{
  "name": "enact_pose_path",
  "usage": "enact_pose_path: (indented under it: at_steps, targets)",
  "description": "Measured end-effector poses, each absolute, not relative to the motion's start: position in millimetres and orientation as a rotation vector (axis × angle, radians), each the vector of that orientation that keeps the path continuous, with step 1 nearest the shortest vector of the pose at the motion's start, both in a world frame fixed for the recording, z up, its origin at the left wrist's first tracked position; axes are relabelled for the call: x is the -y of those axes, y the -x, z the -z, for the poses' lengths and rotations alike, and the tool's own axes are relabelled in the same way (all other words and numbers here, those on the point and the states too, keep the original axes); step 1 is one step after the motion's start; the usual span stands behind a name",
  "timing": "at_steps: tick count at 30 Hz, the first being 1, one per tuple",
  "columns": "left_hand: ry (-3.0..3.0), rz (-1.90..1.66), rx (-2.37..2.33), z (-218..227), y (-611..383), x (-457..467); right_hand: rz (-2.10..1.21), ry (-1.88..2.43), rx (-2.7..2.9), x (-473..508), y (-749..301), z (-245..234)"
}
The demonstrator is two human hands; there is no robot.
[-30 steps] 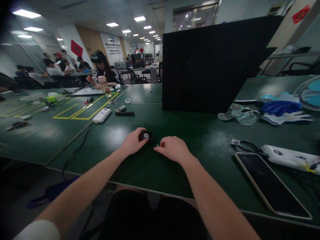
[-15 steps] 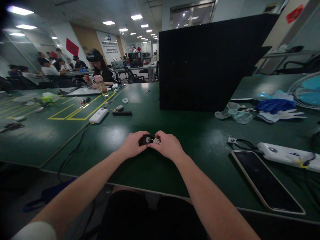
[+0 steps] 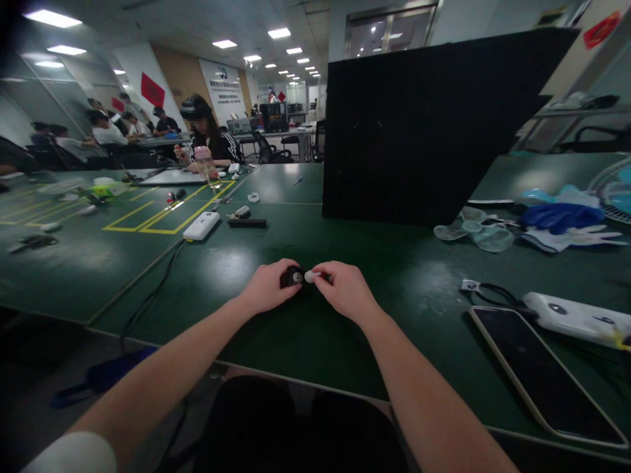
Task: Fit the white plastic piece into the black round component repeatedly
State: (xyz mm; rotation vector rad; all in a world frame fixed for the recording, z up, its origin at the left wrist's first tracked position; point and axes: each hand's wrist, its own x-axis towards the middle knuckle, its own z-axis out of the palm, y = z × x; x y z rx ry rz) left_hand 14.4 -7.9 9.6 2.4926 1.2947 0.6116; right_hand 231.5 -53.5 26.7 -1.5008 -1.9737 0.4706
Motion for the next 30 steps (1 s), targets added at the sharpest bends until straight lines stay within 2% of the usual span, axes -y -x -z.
enact_pose_path:
  at_steps: [10,13,17,23,30]
  targets:
    - [-2.477,-0.578,-1.240,-14,-15,9,-0.434,1.457,2.106,48,-236,-18]
    - [-2.488,-0.598,-1.198,-13,-15,9,-0.360,1.560,2.125,47,-231,-18]
    - [-2.507,-0.609,-1.158,-12,-15,8,-0.351,1.780,2.071,49,-224,-21]
    - [-2.393,-0.613,-1.233,-8,-14,7,-0.450,1.848,1.784,51,-239,-26]
    - [-2.251,-0.746,-1.376,3,56,-13,-0.522,1.915,1.684,43,-252,-23]
